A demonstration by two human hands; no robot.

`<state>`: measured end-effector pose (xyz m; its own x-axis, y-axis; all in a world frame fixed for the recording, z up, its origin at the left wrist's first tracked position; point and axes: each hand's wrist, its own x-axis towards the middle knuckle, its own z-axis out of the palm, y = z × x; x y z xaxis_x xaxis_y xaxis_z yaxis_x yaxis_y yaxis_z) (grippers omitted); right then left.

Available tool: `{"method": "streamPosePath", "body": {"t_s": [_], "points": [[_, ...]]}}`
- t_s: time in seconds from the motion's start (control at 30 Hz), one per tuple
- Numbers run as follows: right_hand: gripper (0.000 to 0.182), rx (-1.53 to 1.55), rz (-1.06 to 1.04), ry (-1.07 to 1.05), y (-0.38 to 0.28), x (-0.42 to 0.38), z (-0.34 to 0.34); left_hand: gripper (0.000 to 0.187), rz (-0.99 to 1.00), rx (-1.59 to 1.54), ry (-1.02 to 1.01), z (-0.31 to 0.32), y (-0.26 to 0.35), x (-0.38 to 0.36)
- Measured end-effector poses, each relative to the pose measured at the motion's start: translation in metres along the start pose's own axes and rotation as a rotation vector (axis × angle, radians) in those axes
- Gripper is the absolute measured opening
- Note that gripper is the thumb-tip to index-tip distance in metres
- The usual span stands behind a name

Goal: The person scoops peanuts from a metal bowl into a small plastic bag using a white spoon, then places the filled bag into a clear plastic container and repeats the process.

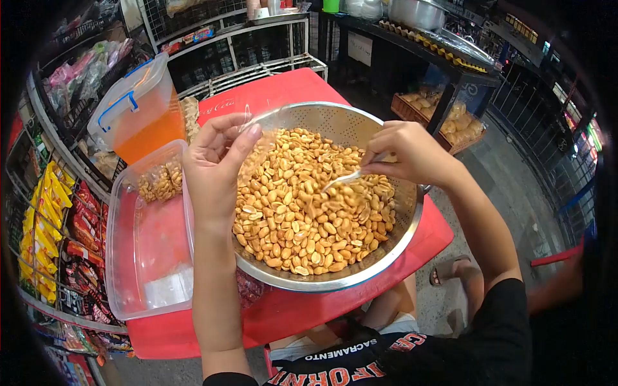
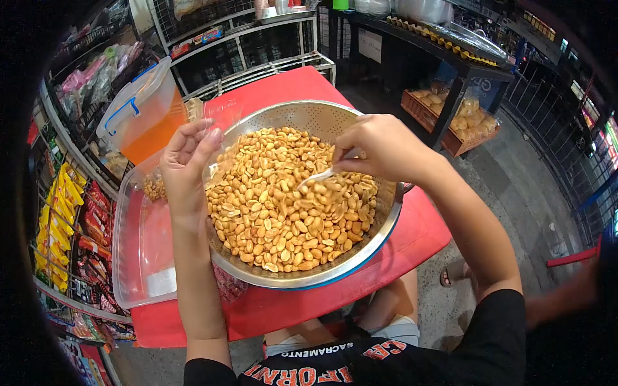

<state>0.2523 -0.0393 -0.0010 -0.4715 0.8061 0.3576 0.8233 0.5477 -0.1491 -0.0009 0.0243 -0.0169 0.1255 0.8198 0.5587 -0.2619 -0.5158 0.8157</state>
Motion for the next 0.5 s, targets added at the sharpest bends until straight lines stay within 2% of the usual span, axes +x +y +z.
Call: {"method": "streamPosePath", "body": {"t_s": [0.03,0.07,0.23,0.3,0.37,0.5], "points": [[0.011,0.011,-0.037,0.019,-0.003,-0.003,-0.007,0.017,0.013,-0.015,0.015,0.0,-0.001,0.0],[0.011,-0.02,0.026,-0.015,-0.006,-0.004,-0.014,0.017,0.008,-0.015,0.017,0.0,-0.002,0.0],[0.011,-0.203,0.178,0.248,0.037,0.027,-0.015,0.018,0.039,-0.006,0.051,-0.002,-0.004,0.001],[0.012,-0.248,0.189,0.253,0.062,0.047,-0.003,0.018,0.041,-0.002,0.053,-0.003,-0.004,0.001],[0.014,-0.358,0.175,0.139,0.079,0.066,0.012,0.017,0.052,0.006,0.057,-0.002,-0.004,0.002],[0.014,-0.326,0.083,0.053,0.07,0.095,0.037,0.014,0.026,0.05,0.078,-0.001,-0.003,0.002]]}}
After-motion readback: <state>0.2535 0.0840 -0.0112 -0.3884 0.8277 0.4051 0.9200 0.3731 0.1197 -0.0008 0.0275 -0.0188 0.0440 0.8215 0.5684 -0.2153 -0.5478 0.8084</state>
